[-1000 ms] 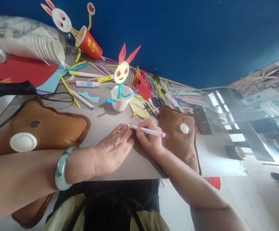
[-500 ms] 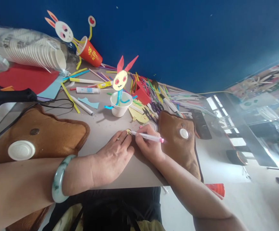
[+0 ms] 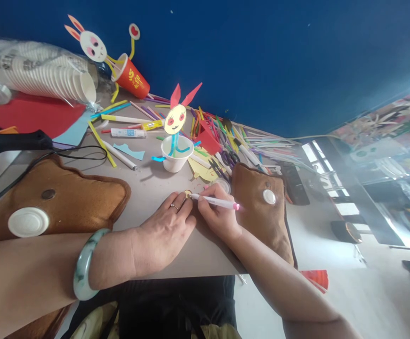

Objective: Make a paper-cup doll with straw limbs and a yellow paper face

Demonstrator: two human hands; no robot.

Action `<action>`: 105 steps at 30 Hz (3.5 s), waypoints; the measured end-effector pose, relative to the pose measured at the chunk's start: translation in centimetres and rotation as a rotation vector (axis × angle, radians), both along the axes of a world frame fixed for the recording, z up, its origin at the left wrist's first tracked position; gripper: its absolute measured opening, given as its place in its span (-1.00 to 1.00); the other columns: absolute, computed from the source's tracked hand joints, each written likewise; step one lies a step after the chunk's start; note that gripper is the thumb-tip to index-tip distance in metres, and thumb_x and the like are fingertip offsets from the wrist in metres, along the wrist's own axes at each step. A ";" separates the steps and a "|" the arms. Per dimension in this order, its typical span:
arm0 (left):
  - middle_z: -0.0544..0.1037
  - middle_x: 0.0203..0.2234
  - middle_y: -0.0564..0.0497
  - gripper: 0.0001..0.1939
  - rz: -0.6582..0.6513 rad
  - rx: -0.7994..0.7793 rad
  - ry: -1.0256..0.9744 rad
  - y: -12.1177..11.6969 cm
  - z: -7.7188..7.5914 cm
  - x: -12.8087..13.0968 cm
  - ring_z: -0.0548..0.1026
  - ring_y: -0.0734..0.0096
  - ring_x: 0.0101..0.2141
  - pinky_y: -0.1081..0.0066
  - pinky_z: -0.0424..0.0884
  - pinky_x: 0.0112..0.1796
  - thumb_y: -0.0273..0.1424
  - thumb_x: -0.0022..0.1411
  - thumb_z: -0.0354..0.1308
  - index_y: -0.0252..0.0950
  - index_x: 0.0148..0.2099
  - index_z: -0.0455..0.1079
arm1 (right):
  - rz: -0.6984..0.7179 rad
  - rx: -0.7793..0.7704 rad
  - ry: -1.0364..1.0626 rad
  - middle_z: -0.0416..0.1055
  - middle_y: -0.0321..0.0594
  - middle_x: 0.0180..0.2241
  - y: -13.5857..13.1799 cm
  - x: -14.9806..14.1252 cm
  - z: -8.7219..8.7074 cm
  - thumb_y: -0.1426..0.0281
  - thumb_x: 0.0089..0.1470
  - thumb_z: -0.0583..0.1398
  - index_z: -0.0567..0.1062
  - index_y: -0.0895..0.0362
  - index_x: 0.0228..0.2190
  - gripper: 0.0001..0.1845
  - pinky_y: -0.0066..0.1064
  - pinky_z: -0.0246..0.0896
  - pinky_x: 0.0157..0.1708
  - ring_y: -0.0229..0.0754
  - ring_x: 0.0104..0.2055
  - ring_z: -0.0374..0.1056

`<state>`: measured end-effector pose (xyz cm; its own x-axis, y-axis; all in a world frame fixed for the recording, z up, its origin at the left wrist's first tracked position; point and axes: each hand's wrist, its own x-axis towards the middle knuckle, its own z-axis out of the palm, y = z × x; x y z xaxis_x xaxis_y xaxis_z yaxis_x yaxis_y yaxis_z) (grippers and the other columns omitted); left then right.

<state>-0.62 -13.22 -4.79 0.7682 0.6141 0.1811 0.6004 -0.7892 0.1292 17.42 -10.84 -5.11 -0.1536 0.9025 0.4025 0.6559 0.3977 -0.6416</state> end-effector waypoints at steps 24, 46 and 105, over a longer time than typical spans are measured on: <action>0.45 -0.01 -0.31 -0.81 0.014 0.011 -0.001 -0.2 -0.1 0.2 0.34 -0.09 0.13 0.00 0.16 0.21 -0.42 0.17 0.18 -0.38 -0.16 0.45 | 0.002 0.019 -0.041 0.38 -0.40 -0.59 -0.1 0.0 0.0 0.42 0.07 0.17 0.36 0.05 -0.48 -0.90 -0.44 0.24 -0.51 -0.29 -0.56 0.32; 0.43 0.05 -0.33 -0.78 0.008 0.015 -0.017 -0.2 -0.5 0.0 0.32 -0.13 0.18 0.00 0.14 0.23 -0.41 0.17 0.19 -0.38 -0.13 0.43 | -0.040 -0.010 -0.055 0.38 -0.35 -0.58 0.0 -0.2 0.1 0.37 0.08 0.17 0.35 0.05 -0.49 -0.88 -0.41 0.29 -0.47 -0.24 -0.50 0.36; 0.40 0.08 -0.32 -0.77 0.018 0.010 0.020 -0.2 0.0 -0.1 0.28 -0.12 0.19 -0.12 0.05 0.25 -0.43 0.22 0.13 -0.38 -0.10 0.49 | -0.007 0.008 -0.021 0.36 -0.41 -0.60 -0.3 -0.2 -0.1 0.40 0.08 0.20 0.36 0.05 -0.48 -0.87 -0.42 0.30 -0.48 -0.32 -0.60 0.27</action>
<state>-0.76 -13.44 -4.80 0.7608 0.6258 0.1720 0.6167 -0.7796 0.1088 17.19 -11.11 -5.18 -0.1560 0.9002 0.4065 0.6717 0.3984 -0.6245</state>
